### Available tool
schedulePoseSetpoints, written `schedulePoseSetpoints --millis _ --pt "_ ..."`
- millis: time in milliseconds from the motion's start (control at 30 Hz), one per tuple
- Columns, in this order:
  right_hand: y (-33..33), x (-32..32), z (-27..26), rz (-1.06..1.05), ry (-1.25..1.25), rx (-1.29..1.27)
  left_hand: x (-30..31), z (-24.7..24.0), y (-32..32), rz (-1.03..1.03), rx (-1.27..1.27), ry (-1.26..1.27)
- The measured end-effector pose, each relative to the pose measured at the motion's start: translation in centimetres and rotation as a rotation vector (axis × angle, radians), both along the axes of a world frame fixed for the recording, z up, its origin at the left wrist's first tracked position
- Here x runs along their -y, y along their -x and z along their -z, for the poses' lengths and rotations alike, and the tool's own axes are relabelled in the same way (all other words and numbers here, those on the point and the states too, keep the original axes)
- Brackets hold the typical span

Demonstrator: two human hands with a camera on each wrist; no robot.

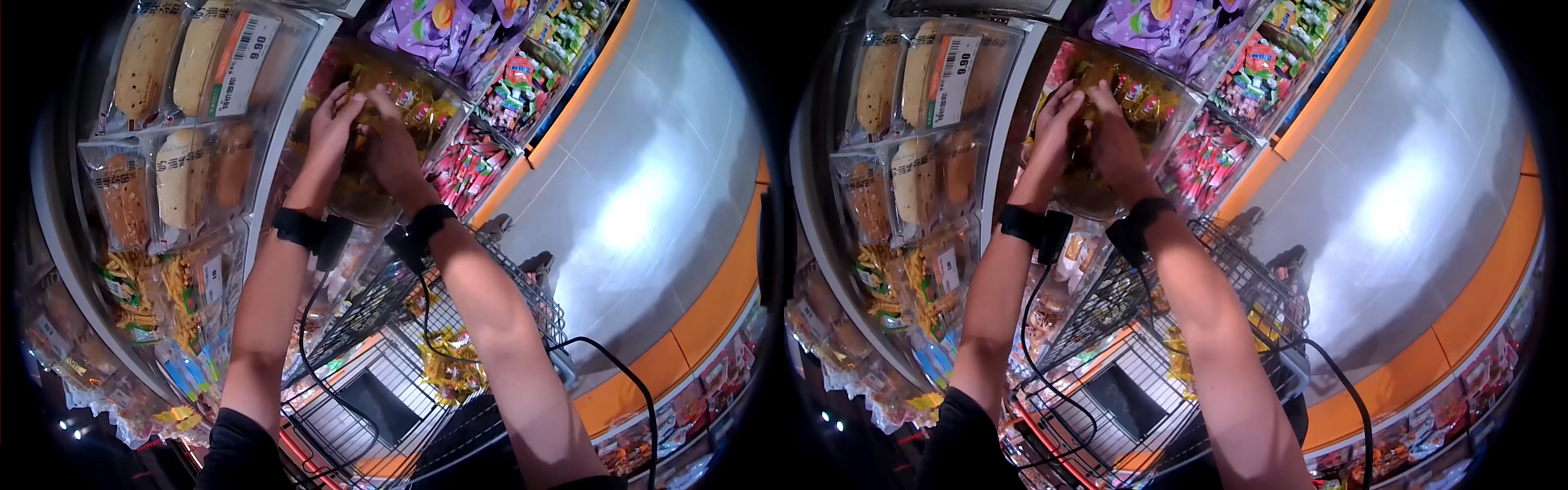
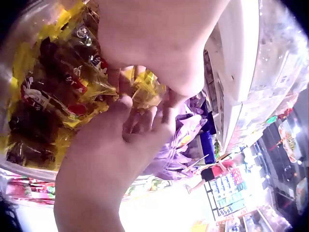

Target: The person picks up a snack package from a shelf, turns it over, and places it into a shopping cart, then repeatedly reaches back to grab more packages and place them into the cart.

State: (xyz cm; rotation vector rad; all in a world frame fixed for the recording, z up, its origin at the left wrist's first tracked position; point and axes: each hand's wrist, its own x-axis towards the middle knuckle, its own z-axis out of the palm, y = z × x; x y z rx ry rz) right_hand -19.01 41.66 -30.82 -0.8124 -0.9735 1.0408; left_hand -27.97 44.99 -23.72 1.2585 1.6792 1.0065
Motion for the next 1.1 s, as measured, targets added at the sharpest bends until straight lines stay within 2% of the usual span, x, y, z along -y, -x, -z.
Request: schedulePoseSetpoints --millis 33,133,233,267,333,367,400,433,500,533,633,667,767,833,867,933,967,1000,1033,1100 --pt "0.2 0.2 -0.1 0.049 0.026 -0.080 0.2 0.0 0.2 -0.015 0.058 0.028" --pt "-0.3 0.6 -0.1 0.134 -0.050 -0.007 1.0 -0.7 0.9 0.033 0.188 0.141" --pt "0.2 0.2 0.4 0.017 0.227 -0.032 2.2 -0.7 0.3 0.097 -0.240 -0.089" --pt "0.2 0.3 0.5 0.032 0.210 -0.042 2.5 -0.6 0.3 0.057 -0.292 -0.094" --pt "-0.2 0.4 0.2 0.063 0.178 -0.064 2.9 -1.7 -0.4 0.171 -0.589 -0.191" --pt "-0.2 0.3 0.4 0.139 0.084 0.005 2.8 -2.4 -0.9 0.229 -0.737 -0.242" --pt "-0.1 -0.1 0.6 0.214 -0.013 0.074 2.8 -3.2 -1.0 0.464 -1.035 -0.279" --pt "0.0 -0.3 0.9 0.283 -0.110 0.142 2.6 -3.2 -0.9 0.530 -1.097 -0.305" --pt "-0.2 -0.3 1.3 0.216 -0.130 0.154 2.3 -3.2 -0.5 0.663 -1.225 -0.347" --pt "-0.3 -0.3 1.1 0.185 -0.139 0.159 2.1 -3.3 -0.6 0.633 -1.136 -0.342" --pt "-0.4 -0.1 0.4 0.308 -0.126 0.164 1.0 -3.4 -0.5 0.525 -0.979 -0.230" --pt "-0.5 -0.1 0.4 0.277 -0.095 0.148 0.8 -3.4 -0.8 0.508 -0.959 -0.216" --pt "-0.2 -0.1 1.1 0.205 -0.023 0.117 -0.1 -2.3 0.0 0.612 -0.978 -0.424" --pt "-0.2 -0.3 1.4 0.179 -0.005 0.129 -0.5 -2.1 1.0 0.604 -0.866 -0.293" --pt "0.1 -0.5 1.4 0.166 0.042 -0.025 -0.7 -2.1 1.4 0.600 -0.809 -0.226" --pt "1.0 -0.4 1.0 0.138 0.150 -0.317 -0.8 -1.5 1.6 0.477 -0.885 -0.333" --pt "1.2 -0.1 1.2 0.158 0.104 -0.219 -0.9 -1.0 1.9 0.375 -0.897 -0.386" --pt "1.4 -0.1 1.8 0.178 0.052 -0.123 -1.1 -0.9 2.9 0.280 -0.982 -0.126" --pt "1.5 -0.3 1.8 0.203 -0.006 -0.030 -1.5 -0.6 2.6 0.237 -1.055 -0.275" --pt "1.4 -0.2 1.8 0.179 -0.014 -0.010 -2.2 -0.8 1.4 0.140 -1.202 -0.581"
